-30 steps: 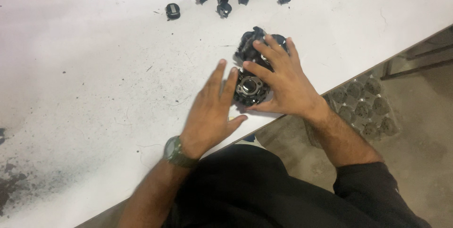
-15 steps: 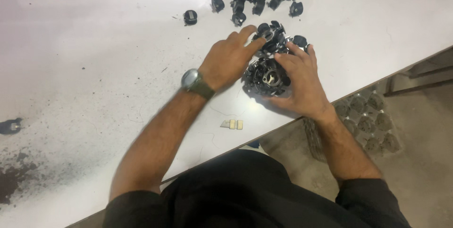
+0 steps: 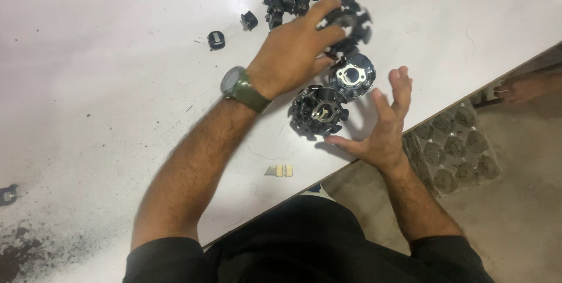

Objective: The person sits at a white workbench and presses small brass inserts into black plastic hub components by hand, one at a time. Finished hubs are set in a growing row on the table, and the person reaches for new parts from a pile.

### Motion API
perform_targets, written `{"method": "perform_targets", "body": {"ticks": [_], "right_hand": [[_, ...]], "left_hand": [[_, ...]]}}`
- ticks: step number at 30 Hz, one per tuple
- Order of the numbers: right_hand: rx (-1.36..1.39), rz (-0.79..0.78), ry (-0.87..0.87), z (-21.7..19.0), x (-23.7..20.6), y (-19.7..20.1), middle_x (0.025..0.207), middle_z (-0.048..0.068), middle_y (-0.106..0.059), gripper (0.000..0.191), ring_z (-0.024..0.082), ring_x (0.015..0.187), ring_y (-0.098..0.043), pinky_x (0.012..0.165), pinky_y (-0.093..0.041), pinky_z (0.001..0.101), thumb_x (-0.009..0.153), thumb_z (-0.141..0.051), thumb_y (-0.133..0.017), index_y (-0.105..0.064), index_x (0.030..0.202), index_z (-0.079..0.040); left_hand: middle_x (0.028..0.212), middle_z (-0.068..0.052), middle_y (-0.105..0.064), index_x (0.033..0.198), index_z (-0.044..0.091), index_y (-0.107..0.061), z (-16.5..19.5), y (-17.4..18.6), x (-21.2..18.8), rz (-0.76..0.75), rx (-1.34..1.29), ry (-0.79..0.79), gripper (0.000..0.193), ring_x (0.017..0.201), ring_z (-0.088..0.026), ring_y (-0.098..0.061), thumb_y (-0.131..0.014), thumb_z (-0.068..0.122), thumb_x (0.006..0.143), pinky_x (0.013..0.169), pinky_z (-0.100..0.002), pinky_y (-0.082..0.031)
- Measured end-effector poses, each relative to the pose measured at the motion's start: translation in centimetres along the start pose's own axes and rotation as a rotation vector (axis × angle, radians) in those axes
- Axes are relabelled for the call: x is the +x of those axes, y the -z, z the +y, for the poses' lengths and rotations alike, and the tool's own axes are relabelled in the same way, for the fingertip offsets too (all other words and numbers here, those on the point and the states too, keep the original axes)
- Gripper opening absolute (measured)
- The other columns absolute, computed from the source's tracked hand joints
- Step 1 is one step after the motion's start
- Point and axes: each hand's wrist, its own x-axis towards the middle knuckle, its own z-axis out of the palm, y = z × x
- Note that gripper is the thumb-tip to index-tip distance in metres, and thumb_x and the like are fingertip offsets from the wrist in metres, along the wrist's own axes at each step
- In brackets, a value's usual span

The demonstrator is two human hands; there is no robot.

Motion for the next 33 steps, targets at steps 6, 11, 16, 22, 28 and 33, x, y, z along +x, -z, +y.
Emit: {"method": "perform_targets", "body": {"ticks": [6,11,16,22,28,33], "right_hand": [[0.066,-0.097,0.055,0.2,1.7,0.2,0.171,0.020,-0.008,0.135,0.041,0.163,-0.007,0.132,-0.011,0.0734,0.072,-0.077,-0.087,-0.007,0.168,-0.025],[-0.031,-0.273,-0.061,-1.9,2.4,-0.2,0.165,0.029,-0.013,0.128,0.048,0.157,-0.007,0.119,-0.011,0.0801,0.062,-0.076,-0.088,-0.028,0.160,-0.019],[-0.092,-0.300,-0.202,-3.4,3.4,-0.6,0.159,0.029,-0.021,0.107,0.052,0.152,-0.012,0.114,-0.013,0.0818,0.064,-0.068,-0.092,-0.049,0.144,-0.012],[-0.103,-0.276,-0.273,-1.8,4.4,-0.8,0.159,0.030,-0.024,0.099,0.053,0.154,-0.016,0.116,-0.021,0.0767,0.073,-0.060,-0.093,-0.051,0.141,-0.002],[-0.323,-0.214,-0.302,7.7,4.9,-0.8,0.161,0.033,-0.023,0.099,0.053,0.154,-0.018,0.121,-0.021,0.0737,0.084,-0.057,-0.095,-0.048,0.142,0.009],[-0.483,-0.176,-0.429,16.4,9.2,0.8,0.163,0.034,-0.021,0.109,0.052,0.155,-0.019,0.119,-0.011,0.0805,0.086,-0.051,-0.086,-0.031,0.158,0.009]], "left_hand": [[0.158,-0.012,-0.039,0.115,0.010,-0.072,3.1,-2.2,3.3,-0.511,0.042,0.041,0.037,0.107,-0.029,-0.069,-0.069,0.002,0.079,0.092,-0.040,-0.057],[0.147,-0.018,-0.057,0.126,0.008,-0.071,1.0,-2.1,1.5,-0.190,-0.185,-0.033,0.039,0.126,-0.033,-0.063,-0.061,0.008,0.087,0.106,-0.045,-0.050],[0.141,-0.015,-0.062,0.135,0.006,-0.060,0.6,0.6,-2.5,-0.062,-0.522,0.294,0.037,0.113,-0.025,-0.069,-0.056,0.017,0.100,0.094,-0.039,-0.059],[0.131,-0.013,-0.069,0.135,0.006,-0.061,2.1,4.1,-8.9,-0.060,-0.574,0.488,0.037,0.111,-0.023,-0.072,-0.057,0.016,0.100,0.095,-0.038,-0.059],[0.119,-0.011,-0.076,0.131,0.007,-0.064,4.9,8.4,-20.6,-0.108,-0.415,0.617,0.039,0.106,-0.020,-0.075,-0.059,0.018,0.095,0.092,-0.035,-0.062],[0.121,-0.010,-0.076,0.129,0.007,-0.066,8.7,10.4,-30.2,-0.071,-0.332,1.057,0.046,0.109,-0.022,-0.073,-0.069,0.018,0.085,0.095,-0.036,-0.055]]}}
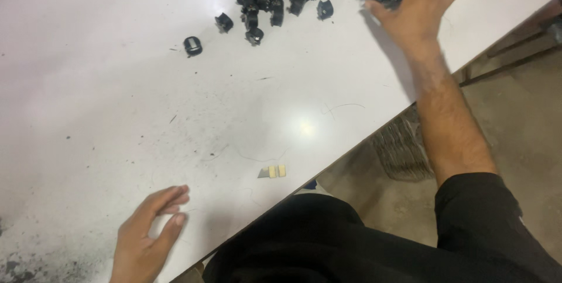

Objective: The person sits at a white workbench and presses small brass inserts into black plastic hub components by hand, one at a time. Finished hubs are set in a growing row on the table, and the person reaches for new parts from a pile.

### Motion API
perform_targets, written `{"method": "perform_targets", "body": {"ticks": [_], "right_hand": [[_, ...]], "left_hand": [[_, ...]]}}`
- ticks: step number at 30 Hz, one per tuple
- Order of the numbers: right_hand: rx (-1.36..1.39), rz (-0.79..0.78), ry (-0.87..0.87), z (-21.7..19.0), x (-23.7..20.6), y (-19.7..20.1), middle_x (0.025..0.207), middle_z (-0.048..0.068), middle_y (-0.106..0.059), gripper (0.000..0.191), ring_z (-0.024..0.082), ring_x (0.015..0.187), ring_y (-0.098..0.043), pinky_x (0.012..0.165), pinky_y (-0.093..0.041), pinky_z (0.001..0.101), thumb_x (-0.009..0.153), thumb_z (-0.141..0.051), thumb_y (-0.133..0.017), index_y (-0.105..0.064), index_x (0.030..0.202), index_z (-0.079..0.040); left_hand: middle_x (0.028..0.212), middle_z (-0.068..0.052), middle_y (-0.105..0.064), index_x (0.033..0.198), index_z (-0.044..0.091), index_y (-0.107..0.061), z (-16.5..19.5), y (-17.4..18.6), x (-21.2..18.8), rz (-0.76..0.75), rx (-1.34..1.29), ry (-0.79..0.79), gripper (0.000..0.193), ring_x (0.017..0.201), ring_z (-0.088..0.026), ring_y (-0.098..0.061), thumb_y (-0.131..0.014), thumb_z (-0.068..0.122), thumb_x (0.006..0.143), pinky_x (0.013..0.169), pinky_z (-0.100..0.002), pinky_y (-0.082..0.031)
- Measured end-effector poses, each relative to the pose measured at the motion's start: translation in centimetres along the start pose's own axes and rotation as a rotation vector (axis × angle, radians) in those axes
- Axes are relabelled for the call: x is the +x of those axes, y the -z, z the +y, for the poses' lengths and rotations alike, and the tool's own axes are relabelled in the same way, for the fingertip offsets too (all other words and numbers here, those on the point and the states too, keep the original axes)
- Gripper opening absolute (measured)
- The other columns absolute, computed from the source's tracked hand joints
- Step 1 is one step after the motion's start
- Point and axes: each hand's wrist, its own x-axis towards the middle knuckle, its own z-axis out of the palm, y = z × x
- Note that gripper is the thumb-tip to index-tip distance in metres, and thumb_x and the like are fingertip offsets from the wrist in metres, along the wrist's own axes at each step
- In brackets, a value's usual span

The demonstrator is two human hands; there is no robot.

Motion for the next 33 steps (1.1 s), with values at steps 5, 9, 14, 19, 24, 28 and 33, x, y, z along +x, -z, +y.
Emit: {"method": "perform_targets", "body": {"ticks": [5,9,14,19,24,28,33], "right_hand": [[0.170,0.016,-0.031,0.7,-0.2,2.5,0.166,0.035,-0.021,0.086,0.050,0.156,-0.021,0.128,-0.023,0.0682,0.099,-0.041,-0.072,-0.034,0.162,0.003],[0.456,-0.205,-0.074,-4.2,-6.5,3.9,0.165,0.034,-0.031,0.060,0.049,0.155,-0.031,0.124,-0.034,0.0599,0.113,-0.044,-0.057,-0.048,0.153,0.000],[0.461,-0.206,0.039,-10.0,-12.6,5.4,0.166,0.028,-0.039,0.054,0.046,0.160,-0.030,0.132,-0.025,0.0587,0.114,-0.045,-0.047,-0.053,0.148,-0.003],[0.184,-0.281,-0.202,-9.6,-12.0,6.3,0.160,0.040,-0.020,0.071,0.058,0.147,-0.010,0.112,-0.004,0.0678,0.108,-0.051,-0.050,-0.040,0.153,0.003],[0.374,-0.401,-0.048,-12.1,-13.4,5.2,0.165,0.039,-0.014,0.078,0.057,0.153,-0.007,0.123,-0.004,0.0631,0.112,-0.054,-0.048,-0.030,0.160,0.005],[0.265,-0.596,0.419,-22.6,-18.0,3.3,0.166,0.035,-0.012,0.084,0.050,0.155,-0.006,0.124,-0.006,0.0596,0.101,-0.049,-0.054,-0.026,0.158,0.007],[0.297,-0.874,0.887,-38.1,-22.0,4.4,0.164,0.033,0.009,0.105,0.045,0.151,0.011,0.121,0.002,0.0588,0.099,-0.068,-0.043,0.000,0.158,0.009]], "left_hand": [[0.129,-0.014,-0.070,0.131,0.005,-0.061,-4.7,-0.3,-5.4,0.179,-0.276,-0.081,0.042,0.117,-0.023,-0.070,-0.066,0.013,0.090,0.097,-0.036,-0.055],[0.121,-0.014,-0.074,0.125,0.007,-0.067,-5.0,-2.1,-7.6,0.372,-0.160,-0.161,0.028,0.101,-0.021,-0.076,-0.064,0.010,0.097,0.084,-0.033,-0.062],[0.117,-0.013,-0.074,0.118,0.006,-0.071,1.9,-8.5,-2.3,0.262,0.214,-0.635,0.023,0.109,-0.026,-0.068,-0.062,0.016,0.099,0.091,-0.042,-0.056],[0.139,-0.018,-0.059,0.115,0.003,-0.070,6.1,-11.7,0.4,0.296,0.547,-0.752,0.025,0.139,-0.035,-0.050,-0.059,0.011,0.094,0.112,-0.051,-0.042],[0.137,-0.014,-0.061,0.102,0.008,-0.070,3.7,-10.7,-1.5,0.377,0.461,-0.683,0.014,0.141,-0.034,-0.048,-0.061,0.013,0.093,0.118,-0.057,-0.036],[0.136,-0.008,-0.064,0.102,0.014,-0.072,-1.5,-6.2,-5.3,0.635,0.240,-0.564,0.008,0.138,-0.028,-0.052,-0.071,0.014,0.095,0.119,-0.054,-0.037],[0.125,-0.014,-0.070,0.115,0.005,-0.068,-9.6,0.2,-16.7,1.044,0.135,-0.259,0.011,0.118,-0.024,-0.068,-0.061,0.006,0.106,0.105,-0.038,-0.058]]}}
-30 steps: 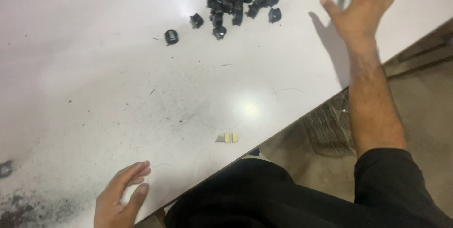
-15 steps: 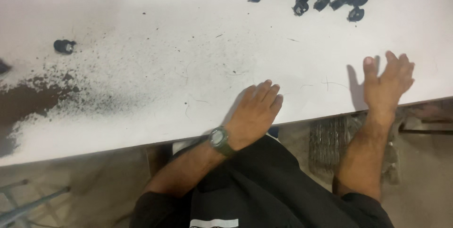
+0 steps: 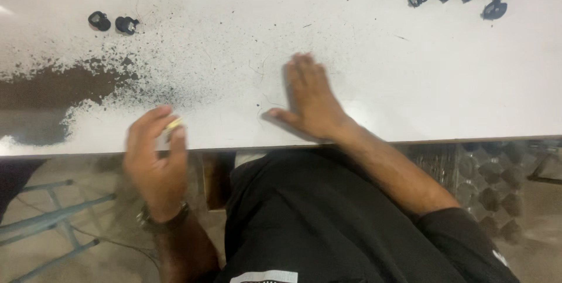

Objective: The person sits at a white workbench and presses small brass inserts into black plastic hub components by hand, one at a time. Finished hubs are set in a growing row on the table, and the person reaches for new parts from a pile.

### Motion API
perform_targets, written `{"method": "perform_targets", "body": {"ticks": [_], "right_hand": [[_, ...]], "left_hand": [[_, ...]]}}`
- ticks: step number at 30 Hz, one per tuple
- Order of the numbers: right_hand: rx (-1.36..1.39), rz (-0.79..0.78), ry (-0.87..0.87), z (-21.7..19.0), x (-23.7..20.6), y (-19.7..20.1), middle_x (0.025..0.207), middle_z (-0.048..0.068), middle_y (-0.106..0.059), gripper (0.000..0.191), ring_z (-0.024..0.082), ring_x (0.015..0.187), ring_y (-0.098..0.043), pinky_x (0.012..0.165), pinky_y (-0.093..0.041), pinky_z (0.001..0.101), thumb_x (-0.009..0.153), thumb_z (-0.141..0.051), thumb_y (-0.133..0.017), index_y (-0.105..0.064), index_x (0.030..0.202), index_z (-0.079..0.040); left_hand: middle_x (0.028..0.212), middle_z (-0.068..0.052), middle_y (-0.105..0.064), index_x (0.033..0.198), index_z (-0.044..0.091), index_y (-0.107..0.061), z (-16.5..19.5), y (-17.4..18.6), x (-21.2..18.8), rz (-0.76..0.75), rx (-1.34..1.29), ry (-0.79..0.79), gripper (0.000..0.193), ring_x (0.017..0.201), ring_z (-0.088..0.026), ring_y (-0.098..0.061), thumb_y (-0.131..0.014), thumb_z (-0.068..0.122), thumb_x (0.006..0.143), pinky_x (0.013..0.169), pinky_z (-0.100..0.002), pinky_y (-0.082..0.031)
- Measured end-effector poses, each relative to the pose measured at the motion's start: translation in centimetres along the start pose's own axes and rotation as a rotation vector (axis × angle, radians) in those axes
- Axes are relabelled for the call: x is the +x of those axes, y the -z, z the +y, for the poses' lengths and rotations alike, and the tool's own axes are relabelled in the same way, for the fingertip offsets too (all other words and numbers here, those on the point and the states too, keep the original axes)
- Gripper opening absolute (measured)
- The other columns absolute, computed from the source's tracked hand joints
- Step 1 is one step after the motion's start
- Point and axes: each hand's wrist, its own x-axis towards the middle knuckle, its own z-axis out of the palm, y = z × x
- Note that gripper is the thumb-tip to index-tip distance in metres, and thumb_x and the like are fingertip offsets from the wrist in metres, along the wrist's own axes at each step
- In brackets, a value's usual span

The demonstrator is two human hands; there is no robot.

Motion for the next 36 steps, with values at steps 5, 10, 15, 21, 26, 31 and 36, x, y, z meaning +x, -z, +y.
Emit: {"method": "perform_targets", "body": {"ticks": [5,10,15,21,26,31,36], "right_hand": [[-0.085,-0.169,0.386,-9.8,2.0,-0.5,0.167,0.024,0.004,0.103,0.038,0.154,0.007,0.124,-0.001,0.0537,0.095,-0.073,-0.036,-0.006,0.159,0.000],[0.423,-0.092,1.083,-12.4,-3.7,-2.9,0.144,0.023,-0.059,0.061,0.039,0.146,-0.050,0.129,-0.033,0.0560,0.098,-0.055,-0.060,-0.066,0.133,-0.004],[0.526,0.351,0.666,-2.9,-6.3,0.4,0.109,0.006,-0.076,0.021,0.026,0.109,-0.073,0.105,-0.054,0.0490,0.096,-0.027,-0.073,-0.070,0.106,-0.009],[0.160,0.423,0.168,1.5,-6.4,1.8,0.125,0.013,-0.066,0.035,0.032,0.116,-0.063,0.097,-0.053,0.0457,0.091,-0.024,-0.072,-0.069,0.119,-0.003],[-0.019,0.344,0.252,1.4,-4.5,1.6,0.124,0.010,-0.063,0.039,0.032,0.119,-0.056,0.103,-0.045,0.0463,0.083,-0.031,-0.077,-0.070,0.114,-0.009],[0.053,0.402,0.304,2.6,-4.6,1.4,0.123,0.012,-0.062,0.035,0.031,0.119,-0.056,0.102,-0.044,0.0455,0.090,-0.032,-0.070,-0.068,0.116,-0.008],[0.129,0.454,0.142,3.3,-6.2,0.9,0.127,0.011,-0.063,0.025,0.030,0.122,-0.057,0.107,-0.044,0.0456,0.094,-0.020,-0.062,-0.069,0.115,-0.008]], "left_hand": [[0.125,-0.015,-0.071,0.119,0.001,-0.067,-1.4,5.4,-2.7,0.119,0.083,0.006,0.010,0.114,-0.024,-0.070,-0.065,0.009,0.115,0.098,-0.033,-0.060],[0.107,-0.013,-0.072,0.114,0.002,-0.070,-0.1,1.8,-1.5,-0.028,0.019,0.113,0.016,0.097,-0.028,-0.068,-0.065,0.012,0.103,0.085,-0.041,-0.053],[0.102,-0.008,-0.072,0.117,0.010,-0.072,3.3,-7.1,1.5,-0.606,-0.168,-0.079,0.026,0.095,-0.028,-0.068,-0.069,0.020,0.094,0.084,-0.043,-0.055],[0.133,-0.016,-0.067,0.127,0.009,-0.069,-3.9,-7.1,10.4,-0.354,0.088,-0.162,0.039,0.127,-0.030,-0.060,-0.067,0.038,0.101,0.106,-0.047,-0.049],[0.151,-0.033,-0.041,0.146,0.000,-0.057,-14.4,-1.1,20.7,-0.134,0.496,0.016,0.081,0.137,-0.047,-0.035,-0.078,0.059,0.094,0.106,-0.065,-0.029],[0.161,-0.022,-0.040,0.148,0.015,-0.058,-15.3,-3.2,19.7,-0.356,0.475,0.073,0.060,0.147,-0.048,-0.031,-0.059,0.058,0.106,0.117,-0.066,-0.025],[0.163,-0.021,-0.032,0.148,0.010,-0.050,-10.2,-8.5,16.1,-0.697,0.483,0.019,0.059,0.150,-0.046,-0.025,-0.056,0.047,0.103,0.119,-0.063,-0.020]]}}
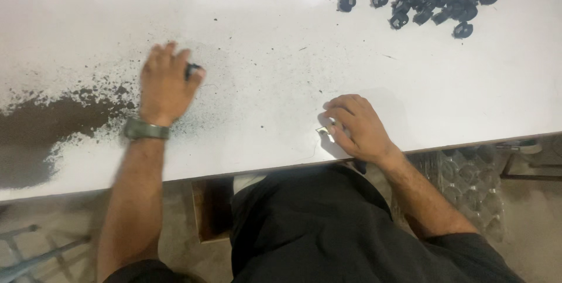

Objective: The person sits at a white workbench and presses small brass inserts into black plastic hub components by hand, one at a time. Finished hubs are set in a growing row on the table, and the person reaches for new parts from a pile.

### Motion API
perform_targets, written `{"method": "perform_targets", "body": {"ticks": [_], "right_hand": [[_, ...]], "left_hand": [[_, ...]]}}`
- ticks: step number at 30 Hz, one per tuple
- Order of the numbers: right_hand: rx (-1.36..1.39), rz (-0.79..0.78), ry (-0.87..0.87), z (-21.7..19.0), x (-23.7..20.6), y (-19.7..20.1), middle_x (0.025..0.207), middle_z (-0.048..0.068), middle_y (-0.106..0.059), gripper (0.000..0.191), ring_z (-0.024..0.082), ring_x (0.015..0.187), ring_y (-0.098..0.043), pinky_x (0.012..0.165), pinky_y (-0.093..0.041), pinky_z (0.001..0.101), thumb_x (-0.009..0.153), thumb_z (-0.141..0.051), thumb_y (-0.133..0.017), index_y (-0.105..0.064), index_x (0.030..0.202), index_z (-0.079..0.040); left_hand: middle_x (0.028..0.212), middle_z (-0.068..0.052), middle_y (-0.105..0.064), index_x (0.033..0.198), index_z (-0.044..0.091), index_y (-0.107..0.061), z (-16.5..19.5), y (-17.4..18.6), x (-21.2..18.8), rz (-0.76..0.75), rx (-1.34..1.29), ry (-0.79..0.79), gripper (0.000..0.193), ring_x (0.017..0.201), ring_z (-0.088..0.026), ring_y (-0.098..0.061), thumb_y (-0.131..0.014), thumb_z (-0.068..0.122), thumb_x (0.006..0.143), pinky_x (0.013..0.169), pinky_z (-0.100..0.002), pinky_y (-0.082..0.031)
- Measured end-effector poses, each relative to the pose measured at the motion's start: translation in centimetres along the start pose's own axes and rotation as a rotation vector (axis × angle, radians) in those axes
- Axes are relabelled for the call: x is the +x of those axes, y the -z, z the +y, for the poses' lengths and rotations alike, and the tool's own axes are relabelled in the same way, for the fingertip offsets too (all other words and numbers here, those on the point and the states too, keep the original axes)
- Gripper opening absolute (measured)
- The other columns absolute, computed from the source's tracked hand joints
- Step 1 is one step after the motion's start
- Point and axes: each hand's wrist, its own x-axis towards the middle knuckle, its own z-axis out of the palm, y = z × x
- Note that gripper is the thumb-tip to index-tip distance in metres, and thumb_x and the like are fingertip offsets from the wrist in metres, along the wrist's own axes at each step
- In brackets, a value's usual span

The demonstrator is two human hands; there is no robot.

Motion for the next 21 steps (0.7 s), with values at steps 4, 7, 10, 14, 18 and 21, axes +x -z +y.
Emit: {"method": "perform_targets", "body": {"ticks": [4,7,10,14,18,21], "right_hand": [[-0.041,-0.007,0.010,-0.6,-0.9,0.1,0.131,0.014,-0.062,0.032,0.033,0.129,-0.054,0.110,-0.041,0.0487,0.086,-0.014,-0.063,-0.068,0.117,-0.006],[-0.079,-0.021,0.008,-0.7,-0.9,-0.1,0.132,0.014,-0.062,0.034,0.033,0.131,-0.053,0.111,-0.040,0.0495,0.082,-0.011,-0.065,-0.069,0.116,-0.007],[-0.031,0.010,-0.011,-0.3,-1.2,-0.1,0.131,0.012,-0.063,0.030,0.031,0.131,-0.054,0.111,-0.041,0.0482,0.083,-0.011,-0.068,-0.068,0.113,-0.007],[0.014,0.075,0.011,0.6,-1.6,0.1,0.127,0.010,-0.064,0.021,0.032,0.130,-0.055,0.109,-0.043,0.0468,0.085,-0.009,-0.071,-0.065,0.104,-0.007],[0.082,0.092,-0.042,1.3,-1.9,0.0,0.113,0.011,-0.065,0.019,0.030,0.114,-0.060,0.100,-0.047,0.0446,0.085,-0.007,-0.071,-0.065,0.103,-0.007],[0.119,0.097,-0.111,1.5,-2.2,-0.2,0.105,0.010,-0.066,0.016,0.030,0.104,-0.063,0.094,-0.050,0.0420,0.088,-0.005,-0.071,-0.064,0.102,-0.006]], "left_hand": [[0.162,-0.020,-0.029,0.149,0.005,-0.045,7.6,-2.5,-3.2,-0.039,0.001,-0.296,0.063,0.149,-0.041,-0.022,-0.056,0.042,0.099,0.118,-0.062,-0.020],[0.162,-0.018,-0.030,0.148,0.006,-0.047,11.6,-4.0,-5.2,-0.037,-0.037,-0.415,0.060,0.151,-0.039,-0.021,-0.059,0.038,0.099,0.118,-0.065,-0.020],[0.161,-0.018,-0.031,0.145,0.007,-0.052,13.8,-4.8,-6.4,0.022,-0.106,-0.443,0.060,0.151,-0.039,-0.020,-0.065,0.035,0.093,0.118,-0.065,-0.021],[0.157,-0.020,-0.036,0.141,0.010,-0.057,14.6,-4.3,-8.5,0.227,-0.109,-0.458,0.063,0.147,-0.040,-0.027,-0.073,0.033,0.085,0.115,-0.062,-0.029],[0.129,-0.016,-0.052,0.144,0.010,-0.057,15.0,-3.8,-10.7,0.224,-0.166,-0.345,0.060,0.118,-0.033,-0.050,-0.076,0.026,0.089,0.097,-0.050,-0.045],[0.109,-0.012,-0.056,0.142,0.010,-0.059,15.1,-3.8,-10.1,0.147,-0.116,-0.371,0.055,0.097,-0.028,-0.055,-0.075,0.024,0.091,0.079,-0.044,-0.047]]}}
